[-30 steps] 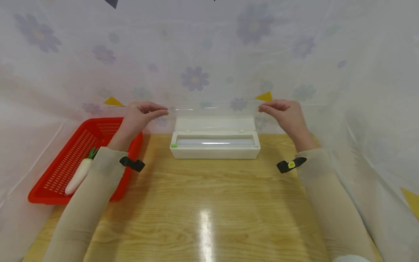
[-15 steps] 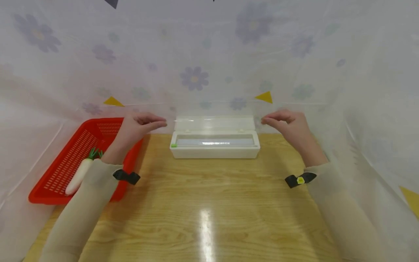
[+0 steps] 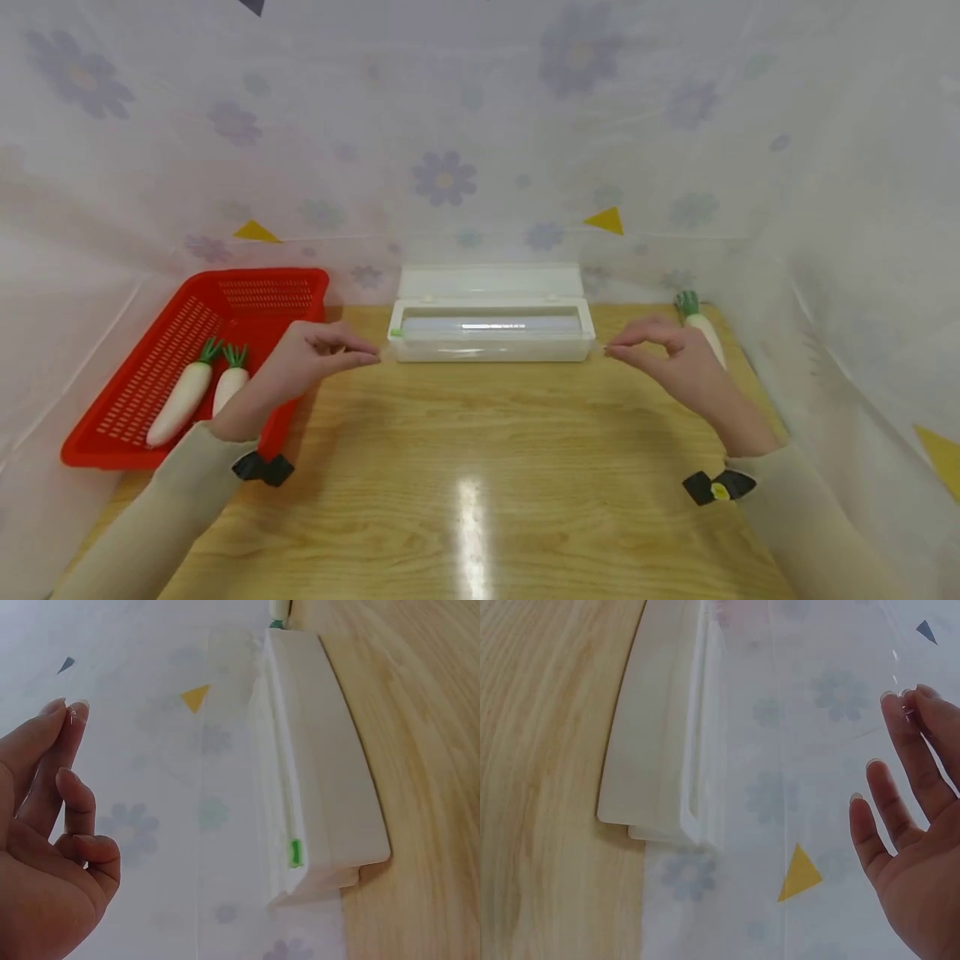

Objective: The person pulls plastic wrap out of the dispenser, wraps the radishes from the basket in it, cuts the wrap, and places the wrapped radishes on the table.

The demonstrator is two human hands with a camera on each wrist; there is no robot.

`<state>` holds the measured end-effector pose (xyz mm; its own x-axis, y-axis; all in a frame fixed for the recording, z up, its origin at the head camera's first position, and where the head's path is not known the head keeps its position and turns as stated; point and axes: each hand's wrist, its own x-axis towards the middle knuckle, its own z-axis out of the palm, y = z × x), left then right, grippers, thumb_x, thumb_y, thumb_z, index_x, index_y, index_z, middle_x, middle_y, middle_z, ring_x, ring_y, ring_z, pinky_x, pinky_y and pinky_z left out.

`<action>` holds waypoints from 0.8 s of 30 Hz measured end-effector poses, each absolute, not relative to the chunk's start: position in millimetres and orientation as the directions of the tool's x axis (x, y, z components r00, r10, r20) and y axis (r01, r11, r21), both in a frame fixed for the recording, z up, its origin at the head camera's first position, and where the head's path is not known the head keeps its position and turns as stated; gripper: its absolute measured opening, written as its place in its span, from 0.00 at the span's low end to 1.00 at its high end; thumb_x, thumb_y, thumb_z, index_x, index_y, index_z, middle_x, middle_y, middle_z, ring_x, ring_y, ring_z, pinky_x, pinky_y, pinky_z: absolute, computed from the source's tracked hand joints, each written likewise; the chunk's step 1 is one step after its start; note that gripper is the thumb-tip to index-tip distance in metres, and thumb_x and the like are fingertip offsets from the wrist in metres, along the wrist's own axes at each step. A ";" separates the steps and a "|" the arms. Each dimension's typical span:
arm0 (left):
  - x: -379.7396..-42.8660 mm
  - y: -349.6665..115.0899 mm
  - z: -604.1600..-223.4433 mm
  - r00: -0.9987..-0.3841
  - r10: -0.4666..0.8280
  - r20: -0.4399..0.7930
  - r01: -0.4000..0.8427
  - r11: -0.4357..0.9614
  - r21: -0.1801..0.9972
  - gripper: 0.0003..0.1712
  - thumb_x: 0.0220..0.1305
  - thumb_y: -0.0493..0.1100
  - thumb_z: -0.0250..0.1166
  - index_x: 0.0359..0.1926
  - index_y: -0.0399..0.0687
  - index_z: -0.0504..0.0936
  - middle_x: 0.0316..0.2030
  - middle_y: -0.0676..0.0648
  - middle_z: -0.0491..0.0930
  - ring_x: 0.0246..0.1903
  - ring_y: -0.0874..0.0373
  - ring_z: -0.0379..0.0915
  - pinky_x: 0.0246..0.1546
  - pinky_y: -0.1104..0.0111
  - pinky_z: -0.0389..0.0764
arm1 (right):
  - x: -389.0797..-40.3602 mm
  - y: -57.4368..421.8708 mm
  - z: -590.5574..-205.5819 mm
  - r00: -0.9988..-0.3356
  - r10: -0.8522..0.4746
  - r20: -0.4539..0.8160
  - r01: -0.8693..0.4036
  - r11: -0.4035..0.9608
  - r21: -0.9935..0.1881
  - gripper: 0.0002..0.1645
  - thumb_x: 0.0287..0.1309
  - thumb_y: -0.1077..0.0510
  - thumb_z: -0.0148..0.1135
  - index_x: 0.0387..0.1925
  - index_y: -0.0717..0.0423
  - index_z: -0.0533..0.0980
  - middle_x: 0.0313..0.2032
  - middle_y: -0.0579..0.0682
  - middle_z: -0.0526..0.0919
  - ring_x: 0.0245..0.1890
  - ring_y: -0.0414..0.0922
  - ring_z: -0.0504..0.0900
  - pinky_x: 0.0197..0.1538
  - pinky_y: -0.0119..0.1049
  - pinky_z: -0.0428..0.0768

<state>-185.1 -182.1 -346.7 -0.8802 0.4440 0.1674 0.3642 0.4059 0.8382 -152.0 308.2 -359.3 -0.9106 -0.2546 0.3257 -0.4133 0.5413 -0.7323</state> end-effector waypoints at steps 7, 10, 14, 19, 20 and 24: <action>-168.7 -185.3 -369.5 -0.843 0.519 0.141 0.390 0.408 0.825 0.05 0.65 0.40 0.74 0.41 0.49 0.93 0.35 0.55 0.89 0.31 0.57 0.70 0.34 0.68 0.66 | -134.5 310.7 -379.0 -0.909 -0.323 0.262 -0.408 0.574 -0.710 0.11 0.65 0.66 0.70 0.42 0.47 0.89 0.44 0.39 0.85 0.56 0.28 0.74 0.52 0.19 0.72; -162.8 -185.7 -380.7 -0.825 0.538 0.173 0.424 0.388 0.818 0.05 0.64 0.38 0.75 0.40 0.49 0.94 0.35 0.56 0.88 0.29 0.59 0.70 0.33 0.69 0.66 | -128.8 310.9 -390.1 -0.907 -0.348 0.238 -0.407 0.575 -0.710 0.12 0.65 0.65 0.70 0.41 0.44 0.89 0.45 0.39 0.84 0.53 0.29 0.74 0.50 0.21 0.73; -155.6 -185.6 -393.4 -0.805 0.557 0.205 0.455 0.357 0.816 0.06 0.62 0.35 0.75 0.41 0.46 0.93 0.34 0.57 0.88 0.29 0.60 0.70 0.33 0.69 0.69 | -123.2 310.2 -405.1 -0.875 -0.397 0.276 -0.465 0.532 -0.708 0.15 0.61 0.69 0.71 0.41 0.45 0.89 0.44 0.40 0.84 0.50 0.31 0.76 0.48 0.23 0.75; -148.5 -185.8 -408.0 -0.793 0.566 0.226 0.479 0.350 0.805 0.11 0.62 0.35 0.75 0.47 0.44 0.91 0.33 0.56 0.88 0.31 0.63 0.73 0.33 0.71 0.75 | -120.8 309.4 -418.3 -0.792 -0.484 0.372 -0.596 0.480 -0.644 0.24 0.54 0.74 0.73 0.41 0.40 0.88 0.43 0.38 0.85 0.49 0.33 0.77 0.47 0.24 0.76; -147.1 -185.8 -412.1 -0.789 0.565 0.239 0.493 0.351 0.796 0.12 0.62 0.35 0.75 0.47 0.44 0.91 0.33 0.56 0.88 0.31 0.64 0.73 0.33 0.71 0.75 | -120.7 309.6 -421.0 -0.775 -0.502 0.383 -0.618 0.475 -0.627 0.27 0.52 0.74 0.74 0.42 0.37 0.87 0.43 0.36 0.85 0.49 0.33 0.78 0.47 0.24 0.77; -143.1 -185.6 -429.0 -0.739 0.584 0.335 0.598 0.341 0.725 0.10 0.61 0.32 0.75 0.43 0.45 0.91 0.33 0.56 0.89 0.32 0.65 0.75 0.34 0.70 0.78 | -123.0 309.9 -434.1 -0.691 -0.586 0.422 -0.709 0.435 -0.555 0.33 0.48 0.74 0.77 0.45 0.32 0.86 0.43 0.33 0.86 0.47 0.34 0.80 0.49 0.23 0.76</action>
<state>-143.1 -185.6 -429.0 -0.7392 0.5841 0.3353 0.5983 0.3409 0.7251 -123.0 309.9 -434.1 -0.6911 -0.5865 0.4224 -0.7087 0.4350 -0.5554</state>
